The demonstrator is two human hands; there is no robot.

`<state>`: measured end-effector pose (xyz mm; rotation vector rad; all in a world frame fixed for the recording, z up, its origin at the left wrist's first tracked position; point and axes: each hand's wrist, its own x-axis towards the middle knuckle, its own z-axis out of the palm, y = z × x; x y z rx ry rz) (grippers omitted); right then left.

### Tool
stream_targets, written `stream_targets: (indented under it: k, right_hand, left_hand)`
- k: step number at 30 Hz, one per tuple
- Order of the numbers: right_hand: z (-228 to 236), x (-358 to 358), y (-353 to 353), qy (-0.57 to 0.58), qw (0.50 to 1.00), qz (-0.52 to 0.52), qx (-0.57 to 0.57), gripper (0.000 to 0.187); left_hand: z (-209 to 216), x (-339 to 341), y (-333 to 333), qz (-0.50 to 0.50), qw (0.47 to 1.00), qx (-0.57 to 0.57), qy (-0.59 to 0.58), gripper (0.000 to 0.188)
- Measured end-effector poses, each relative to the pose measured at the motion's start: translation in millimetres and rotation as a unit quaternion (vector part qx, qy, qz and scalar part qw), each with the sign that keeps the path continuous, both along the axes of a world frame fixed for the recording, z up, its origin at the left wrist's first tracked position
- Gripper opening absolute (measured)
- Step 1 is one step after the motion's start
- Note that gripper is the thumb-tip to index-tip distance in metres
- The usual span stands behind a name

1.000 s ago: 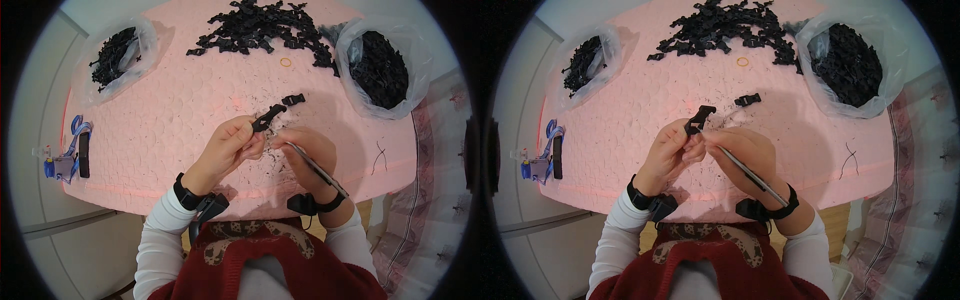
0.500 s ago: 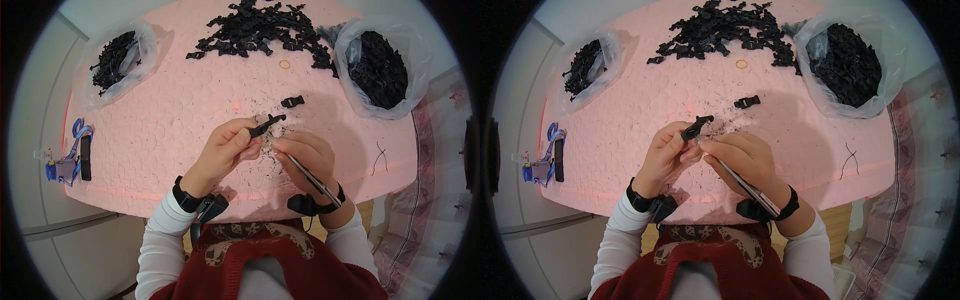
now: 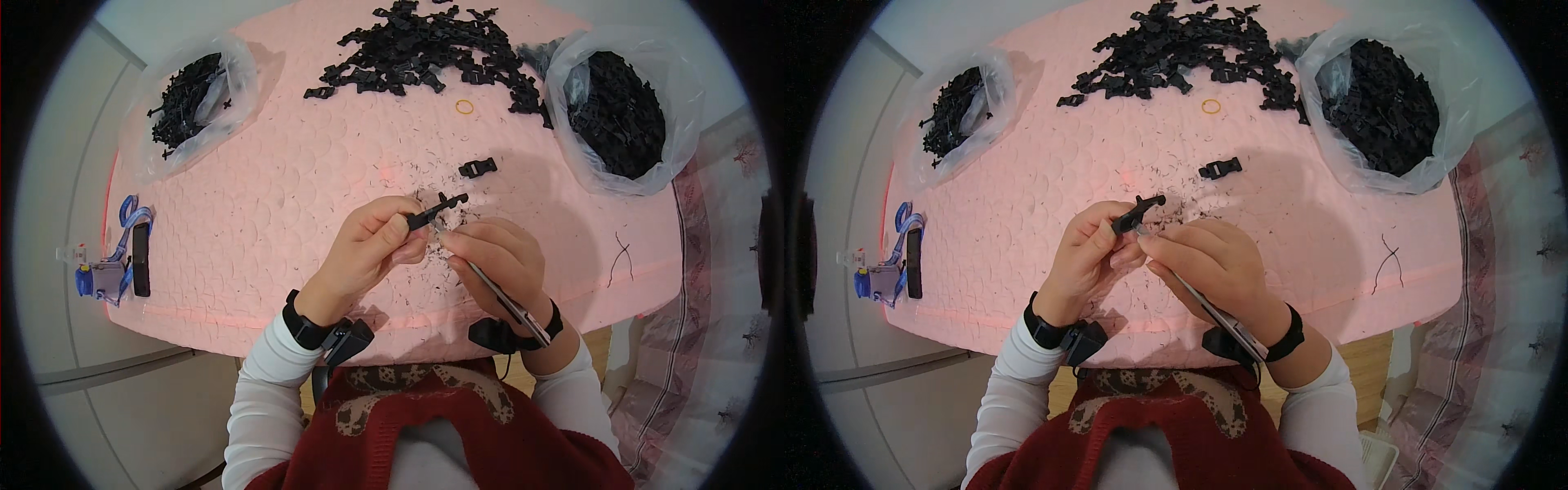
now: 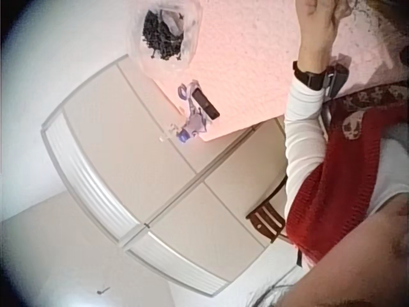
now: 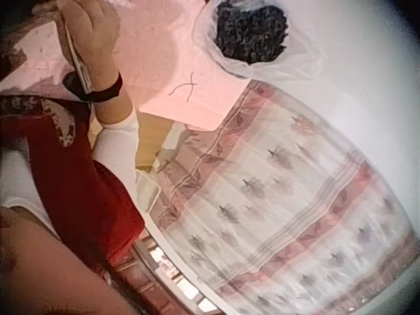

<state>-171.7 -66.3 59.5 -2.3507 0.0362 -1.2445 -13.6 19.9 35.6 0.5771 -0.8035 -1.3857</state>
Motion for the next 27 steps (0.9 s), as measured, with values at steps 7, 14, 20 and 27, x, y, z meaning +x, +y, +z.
stream_targets:
  k: [7, 14, 20, 27]
  right_hand:
    - [-5, 3, -2, 0.016, 0.998, -0.013, -0.059, 0.02]
    - [-14, -1, -8, -0.013, 0.999, -0.035, 0.037, 0.019]
    - [-17, 3, -9, -0.056, 0.955, -0.027, 0.29, 0.023]
    - [-7, -1, -8, 0.021, 0.914, 0.084, 0.396, 0.023]
  left_hand:
    - [-6, 2, -1, 0.01, 0.999, 0.021, 0.024, 0.026]
    - [-7, 4, -4, -0.019, 0.999, 0.015, 0.036, 0.032]
    - [-9, 0, -6, -0.112, 0.988, 0.042, 0.1, 0.034]
    - [-7, -4, -6, -0.17, 0.975, 0.083, 0.117, 0.036]
